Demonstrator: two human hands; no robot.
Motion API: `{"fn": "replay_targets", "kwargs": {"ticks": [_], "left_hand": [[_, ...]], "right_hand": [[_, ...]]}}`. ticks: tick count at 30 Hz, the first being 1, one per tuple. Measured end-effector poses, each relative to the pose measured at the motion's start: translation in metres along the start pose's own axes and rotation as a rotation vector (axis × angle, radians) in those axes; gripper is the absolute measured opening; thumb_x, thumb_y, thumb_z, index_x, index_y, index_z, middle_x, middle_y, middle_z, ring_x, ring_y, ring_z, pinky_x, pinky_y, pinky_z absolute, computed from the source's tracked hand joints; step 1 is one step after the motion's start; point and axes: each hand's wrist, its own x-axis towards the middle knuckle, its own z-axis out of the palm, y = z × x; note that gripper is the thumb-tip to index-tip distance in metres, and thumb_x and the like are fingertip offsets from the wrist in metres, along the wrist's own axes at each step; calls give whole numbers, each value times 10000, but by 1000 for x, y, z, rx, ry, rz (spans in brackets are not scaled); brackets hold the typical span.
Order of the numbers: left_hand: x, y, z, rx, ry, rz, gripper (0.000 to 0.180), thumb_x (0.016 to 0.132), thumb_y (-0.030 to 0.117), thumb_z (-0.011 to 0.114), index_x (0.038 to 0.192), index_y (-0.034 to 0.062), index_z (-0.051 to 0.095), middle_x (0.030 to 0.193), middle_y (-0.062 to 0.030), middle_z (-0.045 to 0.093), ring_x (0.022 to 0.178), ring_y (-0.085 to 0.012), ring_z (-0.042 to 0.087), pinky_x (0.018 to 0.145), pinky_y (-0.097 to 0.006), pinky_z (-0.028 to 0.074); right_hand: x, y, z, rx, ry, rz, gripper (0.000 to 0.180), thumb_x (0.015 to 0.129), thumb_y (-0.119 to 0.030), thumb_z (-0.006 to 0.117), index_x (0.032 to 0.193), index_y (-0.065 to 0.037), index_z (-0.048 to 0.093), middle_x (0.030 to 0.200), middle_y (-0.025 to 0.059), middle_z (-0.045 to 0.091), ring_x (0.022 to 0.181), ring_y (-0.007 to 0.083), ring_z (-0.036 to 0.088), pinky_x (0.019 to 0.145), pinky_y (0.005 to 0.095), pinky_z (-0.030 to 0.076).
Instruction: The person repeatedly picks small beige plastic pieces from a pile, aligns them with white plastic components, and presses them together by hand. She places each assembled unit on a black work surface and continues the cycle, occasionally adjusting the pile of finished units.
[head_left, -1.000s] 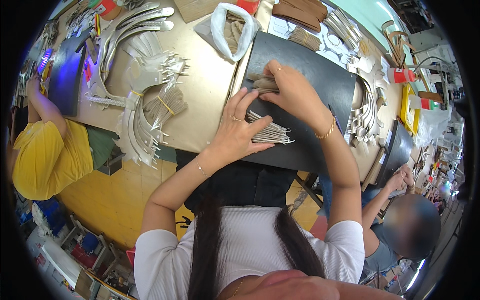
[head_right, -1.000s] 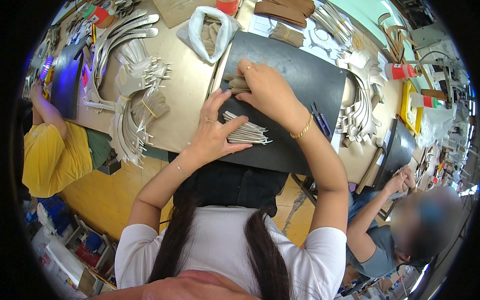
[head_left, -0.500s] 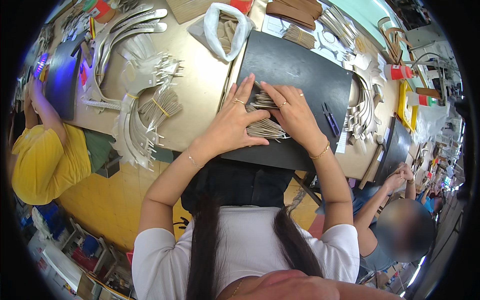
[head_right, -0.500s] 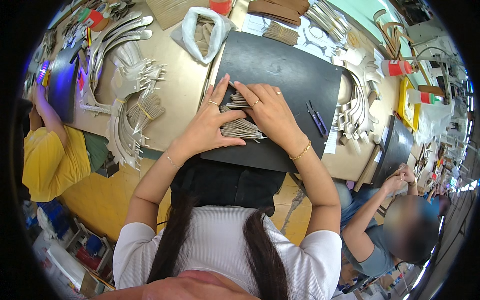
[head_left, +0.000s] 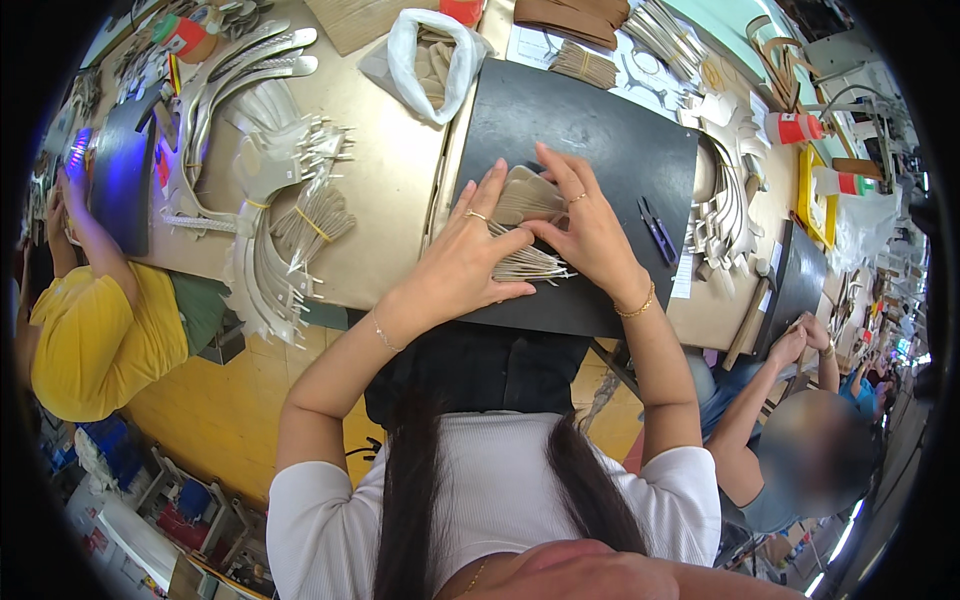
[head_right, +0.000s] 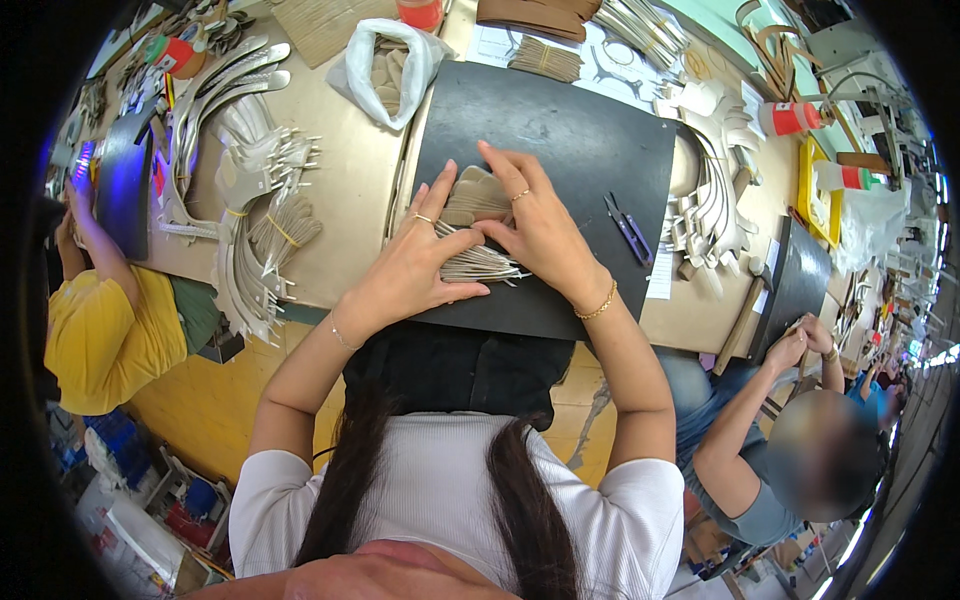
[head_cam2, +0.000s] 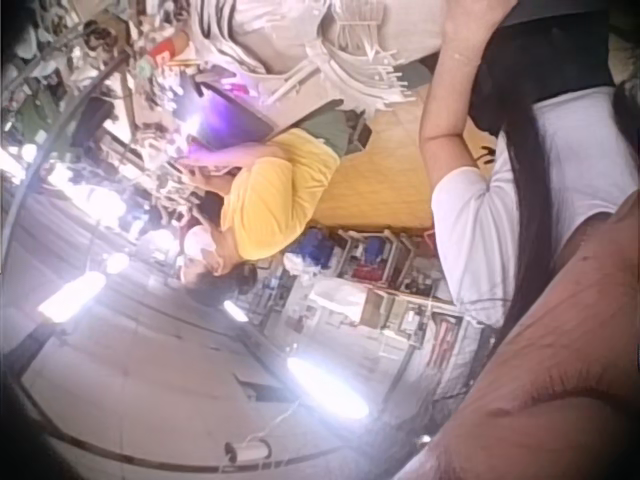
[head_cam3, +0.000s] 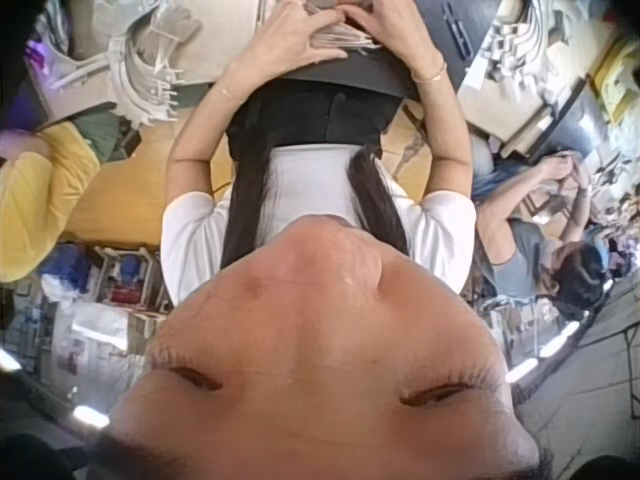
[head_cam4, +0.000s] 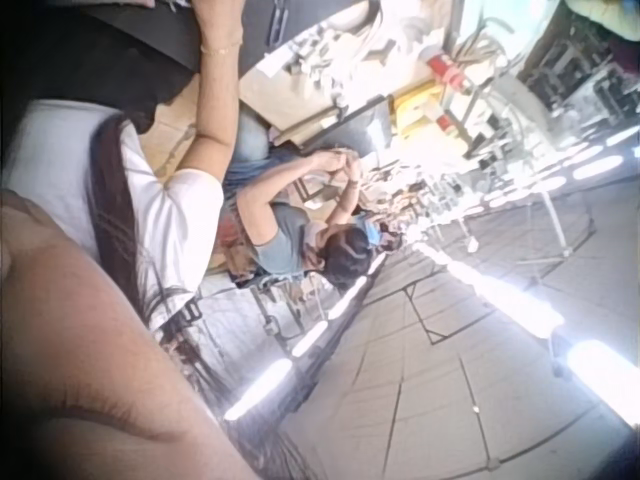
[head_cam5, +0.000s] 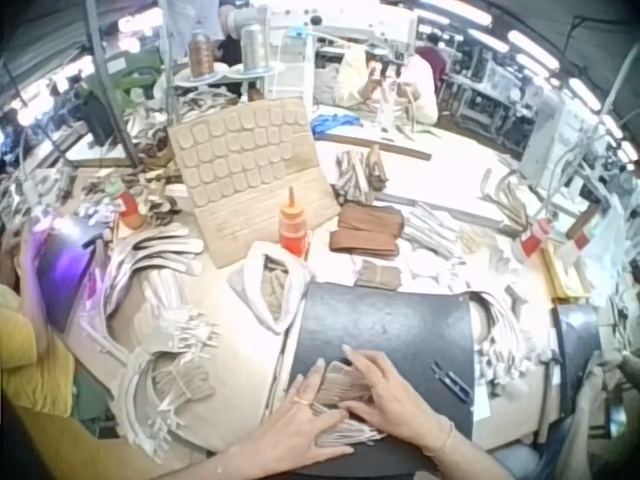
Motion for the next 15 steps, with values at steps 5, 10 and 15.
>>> {"fn": "replay_targets", "kwargs": {"ticks": [5, 10, 15], "left_hand": [[-1, -1, 0, 21, -13, 14, 480, 665, 289, 861, 1042, 80, 652, 1537, -307, 163, 1432, -443, 201, 1154, -523, 251], [-7, -3, -4, 8, -8, 67, 466, 657, 269, 861, 1026, 78, 651, 1523, -279, 216, 1395, -436, 287, 1145, -523, 278], [-8, -1, -5, 28, -46, 80, 446, 648, 254, 866, 990, 76, 643, 1534, -260, 211, 1383, -438, 311, 1141, -527, 289]], "right_hand": [[3, -3, 0, -136, -58, -228, 754, 716, 57, 731, 1397, -145, 477, 1270, 131, 496, 1026, 299, 557, 866, 364, 530], [-4, -9, 0, -186, -75, -255, 701, 731, 43, 724, 1371, -142, 506, 1248, 125, 516, 993, 294, 561, 874, 374, 528], [-22, -12, 1, -326, 94, -59, 642, 746, 2, 731, 1347, -92, 523, 1247, 125, 522, 972, 300, 565, 853, 380, 496]]}}
